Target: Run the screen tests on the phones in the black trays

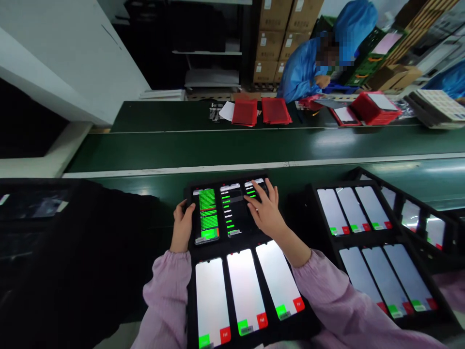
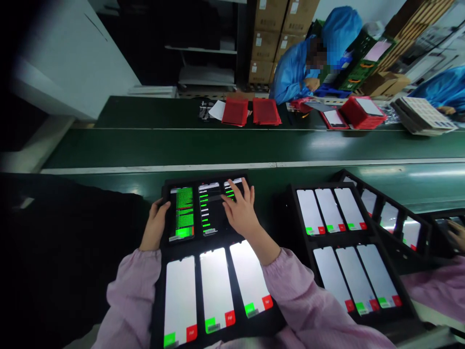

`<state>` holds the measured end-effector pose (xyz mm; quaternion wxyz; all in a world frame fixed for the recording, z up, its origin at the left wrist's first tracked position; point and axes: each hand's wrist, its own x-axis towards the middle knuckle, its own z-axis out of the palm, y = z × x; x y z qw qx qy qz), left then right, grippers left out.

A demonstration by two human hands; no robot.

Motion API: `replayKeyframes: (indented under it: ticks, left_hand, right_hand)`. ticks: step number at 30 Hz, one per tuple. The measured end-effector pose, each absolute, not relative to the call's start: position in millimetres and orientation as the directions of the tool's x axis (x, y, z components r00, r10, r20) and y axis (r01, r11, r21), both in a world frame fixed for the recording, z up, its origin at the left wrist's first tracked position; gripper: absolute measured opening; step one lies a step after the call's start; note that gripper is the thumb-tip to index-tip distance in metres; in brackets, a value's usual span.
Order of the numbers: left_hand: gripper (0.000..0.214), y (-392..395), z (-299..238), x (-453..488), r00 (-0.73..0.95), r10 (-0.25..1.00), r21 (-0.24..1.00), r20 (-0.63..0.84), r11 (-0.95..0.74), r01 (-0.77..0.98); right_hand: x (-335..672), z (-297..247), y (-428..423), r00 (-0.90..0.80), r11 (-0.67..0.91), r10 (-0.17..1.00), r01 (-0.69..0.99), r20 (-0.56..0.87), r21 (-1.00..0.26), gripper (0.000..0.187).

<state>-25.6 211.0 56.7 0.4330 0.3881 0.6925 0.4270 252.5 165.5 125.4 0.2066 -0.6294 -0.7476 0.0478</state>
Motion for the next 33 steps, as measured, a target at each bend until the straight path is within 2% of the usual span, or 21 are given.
replayKeyframes:
  ticks: [3, 6, 11, 16, 19, 22, 28, 33]
  left_hand:
    - [0.041, 213.6, 58.6, -25.5, -0.337, 0.89, 0.911, -0.307, 0.378, 0.167]
    - [0.041, 214.2, 61.7, -23.7, -0.34, 0.888, 0.912, -0.311, 0.379, 0.156]
    - [0.045, 196.0, 78.7, -15.7, -0.317, 0.89, 0.921, -0.327, 0.376, 0.105]
    - [0.05, 163.5, 105.6, -7.6, -0.32, 0.837, 0.89, -0.444, 0.452, -0.053]
    - [0.061, 151.0, 111.5, -8.4, -0.286, 0.806, 0.853, -0.518, 0.512, -0.102]
    - [0.068, 146.7, 105.2, -12.9, -0.252, 0.802, 0.839, -0.542, 0.533, -0.11]
    - [0.073, 149.5, 89.0, -19.5, -0.238, 0.854, 0.882, -0.464, 0.471, -0.029]
    - [0.071, 147.7, 101.7, -14.5, -0.241, 0.816, 0.85, -0.526, 0.516, -0.108]
  right_hand:
    - [262.5, 122.2, 164.4, 0.02, 0.099, 0.95, 0.927, 0.311, -0.361, 0.038]
    - [266.5, 121.9, 165.5, 0.056, 0.07, 0.945, 0.927, 0.322, -0.368, 0.039]
    - [270.8, 129.3, 152.4, 0.039, 0.131, 0.913, 0.914, 0.406, -0.385, 0.041]
    - [281.5, 129.8, 115.9, -0.004, 0.206, 0.902, 0.883, 0.433, -0.422, 0.038]
    - [284.3, 128.7, 101.6, -0.024, 0.231, 0.899, 0.874, 0.436, -0.428, 0.037]
    - [279.7, 131.9, 96.9, -0.097, 0.276, 0.91, 0.868, 0.404, -0.414, 0.035]
    - [246.9, 147.2, 102.1, -0.308, 0.38, 0.919, 0.857, 0.246, -0.348, 0.031]
    - [218.0, 146.9, 118.0, -0.433, 0.458, 0.889, 0.834, 0.151, -0.309, 0.03]
